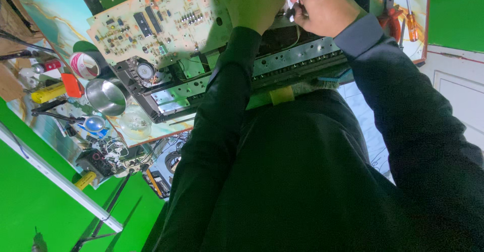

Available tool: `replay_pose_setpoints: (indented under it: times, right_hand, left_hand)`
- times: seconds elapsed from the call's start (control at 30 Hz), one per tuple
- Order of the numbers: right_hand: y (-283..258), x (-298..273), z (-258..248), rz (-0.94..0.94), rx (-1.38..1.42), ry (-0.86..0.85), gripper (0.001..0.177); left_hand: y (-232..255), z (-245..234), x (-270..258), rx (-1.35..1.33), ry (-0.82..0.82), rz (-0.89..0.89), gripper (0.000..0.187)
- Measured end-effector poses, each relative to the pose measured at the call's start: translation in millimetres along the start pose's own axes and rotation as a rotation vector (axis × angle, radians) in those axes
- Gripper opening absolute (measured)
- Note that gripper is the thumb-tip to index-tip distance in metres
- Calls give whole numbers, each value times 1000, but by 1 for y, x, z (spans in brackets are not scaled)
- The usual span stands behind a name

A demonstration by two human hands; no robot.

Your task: The person works on an open electronic device, using a screwdriver to manipulate components on a circuit board. They remove a board, place it aside, and then reinsert it, continuing to adjust parts with the tool.

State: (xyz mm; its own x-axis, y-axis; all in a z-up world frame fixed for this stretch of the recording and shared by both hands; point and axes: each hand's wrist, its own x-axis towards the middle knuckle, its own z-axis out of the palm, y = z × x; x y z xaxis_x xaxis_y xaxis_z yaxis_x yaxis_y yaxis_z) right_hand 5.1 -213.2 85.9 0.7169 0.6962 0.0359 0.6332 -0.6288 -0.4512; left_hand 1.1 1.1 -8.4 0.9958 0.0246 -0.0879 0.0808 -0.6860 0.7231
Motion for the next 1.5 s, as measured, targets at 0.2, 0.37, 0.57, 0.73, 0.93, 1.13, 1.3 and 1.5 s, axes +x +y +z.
replay_pose_setpoints:
  times: [0.2, 0.37, 0.57, 0.73, 0.93, 1.13, 1.3, 1.5]
  right_hand:
    - [1, 2, 6, 63, -94, -40, 16]
    - [9, 1, 11, 23, -105, -55, 12]
    - [19, 4, 18, -20, -113, -110, 11]
    - [21, 3, 23, -10, 106, -110, 16]
    - [0, 0, 3, -8, -115, 42, 22]
    - [6, 7, 8, 135, -173, -265, 25]
    - [15, 4, 17, 78, -37, -165, 24]
    - [17, 5, 17, 50, -158, -167, 25]
  left_hand:
    - [3, -3, -1, 42, 99, 84, 51]
    - [5, -4, -1, 10, 11, -4, 45]
    - [-1, 3, 0, 81, 132, 92, 44]
    - [5, 0, 1, 26, 31, 3, 47]
    - [3, -4, -3, 25, 53, 43, 44]
    - [2, 0, -1, 42, 130, 115, 47]
    - [4, 0, 0, 4, 91, 70, 46]
    - [7, -5, -2, 28, 99, 70, 53]
